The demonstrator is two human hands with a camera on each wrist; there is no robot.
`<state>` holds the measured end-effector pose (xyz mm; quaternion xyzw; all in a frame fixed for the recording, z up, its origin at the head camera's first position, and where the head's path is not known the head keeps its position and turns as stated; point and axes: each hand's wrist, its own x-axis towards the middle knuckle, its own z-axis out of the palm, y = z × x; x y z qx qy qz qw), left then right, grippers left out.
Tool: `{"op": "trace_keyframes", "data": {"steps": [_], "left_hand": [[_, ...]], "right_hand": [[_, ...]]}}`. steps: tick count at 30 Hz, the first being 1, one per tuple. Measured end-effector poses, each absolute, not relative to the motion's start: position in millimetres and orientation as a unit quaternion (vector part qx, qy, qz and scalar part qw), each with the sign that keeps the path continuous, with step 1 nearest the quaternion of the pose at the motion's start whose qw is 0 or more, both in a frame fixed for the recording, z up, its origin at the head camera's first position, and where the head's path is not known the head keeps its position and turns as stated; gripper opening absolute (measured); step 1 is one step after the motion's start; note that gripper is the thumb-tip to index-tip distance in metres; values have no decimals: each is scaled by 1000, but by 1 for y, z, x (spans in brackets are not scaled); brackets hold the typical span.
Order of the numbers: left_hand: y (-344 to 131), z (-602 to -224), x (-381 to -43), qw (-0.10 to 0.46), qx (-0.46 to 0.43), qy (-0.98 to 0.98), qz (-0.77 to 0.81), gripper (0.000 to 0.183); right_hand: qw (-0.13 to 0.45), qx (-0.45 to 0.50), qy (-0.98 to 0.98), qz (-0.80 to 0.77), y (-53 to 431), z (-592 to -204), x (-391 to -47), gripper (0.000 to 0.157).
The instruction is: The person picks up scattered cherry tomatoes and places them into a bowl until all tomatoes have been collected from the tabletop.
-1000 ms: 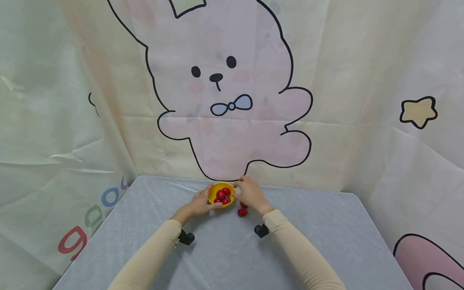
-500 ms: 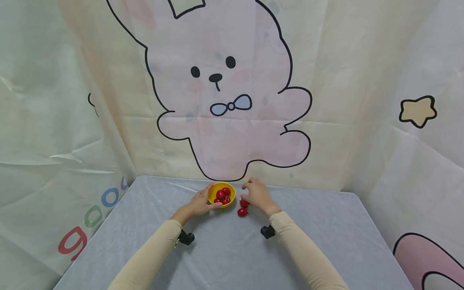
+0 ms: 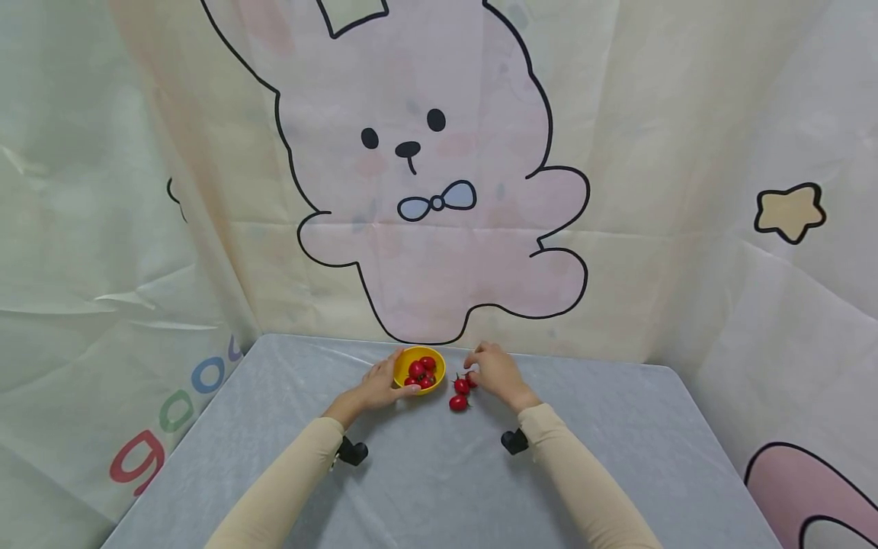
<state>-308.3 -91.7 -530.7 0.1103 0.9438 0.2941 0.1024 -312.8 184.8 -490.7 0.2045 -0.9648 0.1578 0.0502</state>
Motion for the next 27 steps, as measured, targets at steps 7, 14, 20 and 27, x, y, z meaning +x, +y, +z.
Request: {"op": "trace_keyframes", "data": {"steps": [7, 14, 20, 27], "left_hand": [[-91, -530, -306, 104, 104, 942, 302, 106], [-91, -529, -306, 106, 99, 941, 304, 107], [-92, -529, -306, 107, 99, 942, 302, 106], [-92, -530, -307, 104, 101, 942, 301, 107]], "right_hand": [[39, 222, -962, 154, 191, -497, -314, 14], [18, 236, -959, 159, 192, -498, -315, 20], [9, 233, -960, 153, 192, -501, -316, 23], [1, 214, -965, 150, 195, -505, -321, 28]]}}
